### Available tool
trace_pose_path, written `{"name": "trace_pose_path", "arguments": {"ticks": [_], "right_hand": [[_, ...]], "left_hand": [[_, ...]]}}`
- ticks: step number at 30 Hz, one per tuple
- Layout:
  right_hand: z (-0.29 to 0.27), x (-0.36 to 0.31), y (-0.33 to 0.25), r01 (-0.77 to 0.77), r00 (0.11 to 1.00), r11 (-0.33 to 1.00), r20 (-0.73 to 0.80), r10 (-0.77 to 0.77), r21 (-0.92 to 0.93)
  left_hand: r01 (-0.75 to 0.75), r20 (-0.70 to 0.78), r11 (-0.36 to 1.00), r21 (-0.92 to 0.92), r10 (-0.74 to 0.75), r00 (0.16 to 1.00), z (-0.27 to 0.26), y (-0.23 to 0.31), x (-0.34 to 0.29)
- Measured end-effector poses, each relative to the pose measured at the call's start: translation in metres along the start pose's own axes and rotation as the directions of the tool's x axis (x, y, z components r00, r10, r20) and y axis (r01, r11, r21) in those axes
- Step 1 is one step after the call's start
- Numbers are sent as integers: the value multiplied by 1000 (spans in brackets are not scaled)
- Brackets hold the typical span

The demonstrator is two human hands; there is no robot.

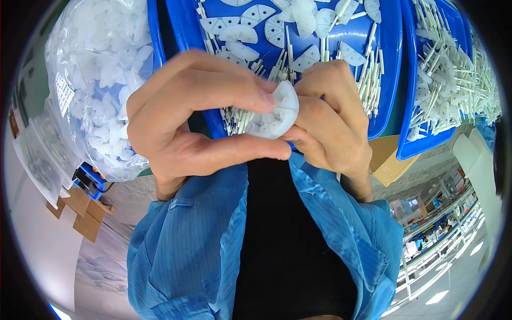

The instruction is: The person repeatedly picks up small white plastic components and thin rods from blue trays. They insert the rod into the plastic piece by hand and place the assembled unit into a separate tray. The process is continuous and repetitive throughout the clip.

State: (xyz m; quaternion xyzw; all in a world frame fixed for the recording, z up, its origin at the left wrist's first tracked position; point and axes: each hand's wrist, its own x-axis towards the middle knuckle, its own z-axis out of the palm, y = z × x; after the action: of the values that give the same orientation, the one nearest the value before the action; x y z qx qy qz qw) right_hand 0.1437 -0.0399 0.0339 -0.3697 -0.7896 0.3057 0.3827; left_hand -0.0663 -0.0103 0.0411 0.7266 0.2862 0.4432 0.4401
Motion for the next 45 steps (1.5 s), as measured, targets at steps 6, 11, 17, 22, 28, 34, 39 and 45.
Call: {"name": "trace_pose_path", "arguments": {"ticks": [6, 11, 17, 22, 28, 34, 39, 45], "right_hand": [[-5, 8, -1, -105, 994, 992, -5, 105, 66], [-1, 11, -23, -380, 912, 894, -65, 405, 237], [-30, 14, -38, -529, 846, 841, 140, 514, 111], [-53, 12, -11, -331, 923, 876, 73, 378, -351], [-51, -6, 6, -221, 953, 842, 73, 293, -491], [-42, -6, -11, -286, 958, 903, -94, 270, -321], [-34, -9, -17, -171, 978, 985, -118, 173, 27], [-8, 4, -38, -373, 919, 916, -78, 387, 144]], "left_hand": [[-120, -16, 990, 68, 121, 993, 5, -3, 2], [-282, 22, 940, 194, 283, 959, 13, -7, 6], [-308, 80, 950, 57, 303, 950, 7, -3, -2], [-168, -85, 973, -158, 157, 984, 11, -10, -1], [183, -407, 942, -281, -290, 866, 27, 6, -7], [258, -307, 918, -302, -350, 885, 25, 5, -4], [310, -299, 878, -365, -426, 854, 27, 10, -4], [267, -328, 895, -356, -387, 862, 26, 5, -5]]}}
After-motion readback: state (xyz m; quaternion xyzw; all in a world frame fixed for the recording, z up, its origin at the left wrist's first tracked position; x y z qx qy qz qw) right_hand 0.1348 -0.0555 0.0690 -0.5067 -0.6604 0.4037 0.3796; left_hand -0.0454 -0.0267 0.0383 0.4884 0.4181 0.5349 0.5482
